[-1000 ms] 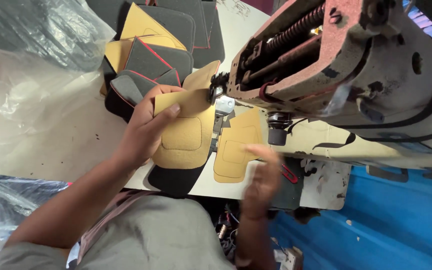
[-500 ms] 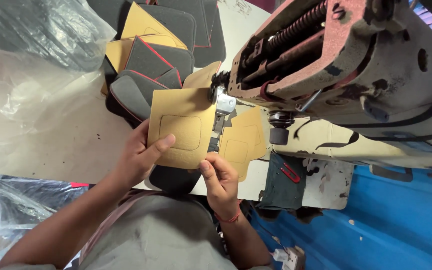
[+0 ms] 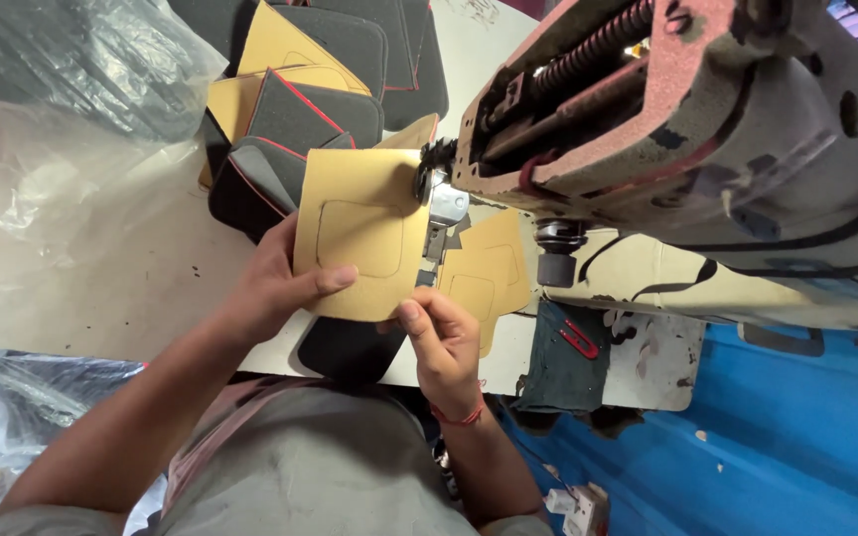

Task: Organizing and sorting various shoe upper components at a sewing workstation.

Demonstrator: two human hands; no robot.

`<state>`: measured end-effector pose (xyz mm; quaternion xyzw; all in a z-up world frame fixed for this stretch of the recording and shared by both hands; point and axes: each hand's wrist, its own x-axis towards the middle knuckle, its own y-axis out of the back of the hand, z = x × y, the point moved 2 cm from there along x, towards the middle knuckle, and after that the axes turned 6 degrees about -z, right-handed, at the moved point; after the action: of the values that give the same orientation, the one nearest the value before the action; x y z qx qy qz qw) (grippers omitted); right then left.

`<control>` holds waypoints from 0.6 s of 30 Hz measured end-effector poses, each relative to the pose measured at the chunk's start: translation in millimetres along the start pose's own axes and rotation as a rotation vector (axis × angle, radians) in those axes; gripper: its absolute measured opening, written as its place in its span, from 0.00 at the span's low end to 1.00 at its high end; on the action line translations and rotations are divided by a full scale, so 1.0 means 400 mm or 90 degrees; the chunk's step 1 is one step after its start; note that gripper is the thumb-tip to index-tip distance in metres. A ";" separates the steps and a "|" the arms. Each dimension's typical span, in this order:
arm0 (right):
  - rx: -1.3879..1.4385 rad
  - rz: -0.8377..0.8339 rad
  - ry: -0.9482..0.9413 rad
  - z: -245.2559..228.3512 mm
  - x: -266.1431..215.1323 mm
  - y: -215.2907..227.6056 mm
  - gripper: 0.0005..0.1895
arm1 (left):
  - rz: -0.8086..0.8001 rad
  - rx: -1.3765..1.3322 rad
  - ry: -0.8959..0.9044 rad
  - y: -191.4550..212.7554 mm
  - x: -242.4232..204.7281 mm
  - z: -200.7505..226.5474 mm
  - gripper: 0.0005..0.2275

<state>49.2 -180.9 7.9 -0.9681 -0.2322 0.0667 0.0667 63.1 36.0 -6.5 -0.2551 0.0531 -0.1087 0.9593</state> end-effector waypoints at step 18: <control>0.058 -0.001 0.040 -0.047 0.112 0.010 0.11 | 0.079 -0.041 -0.033 -0.007 0.090 0.039 0.28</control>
<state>93.7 -165.9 21.3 -0.9654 -0.2276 0.0467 0.1184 100.2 32.7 6.7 -0.2846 0.0478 -0.0404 0.9566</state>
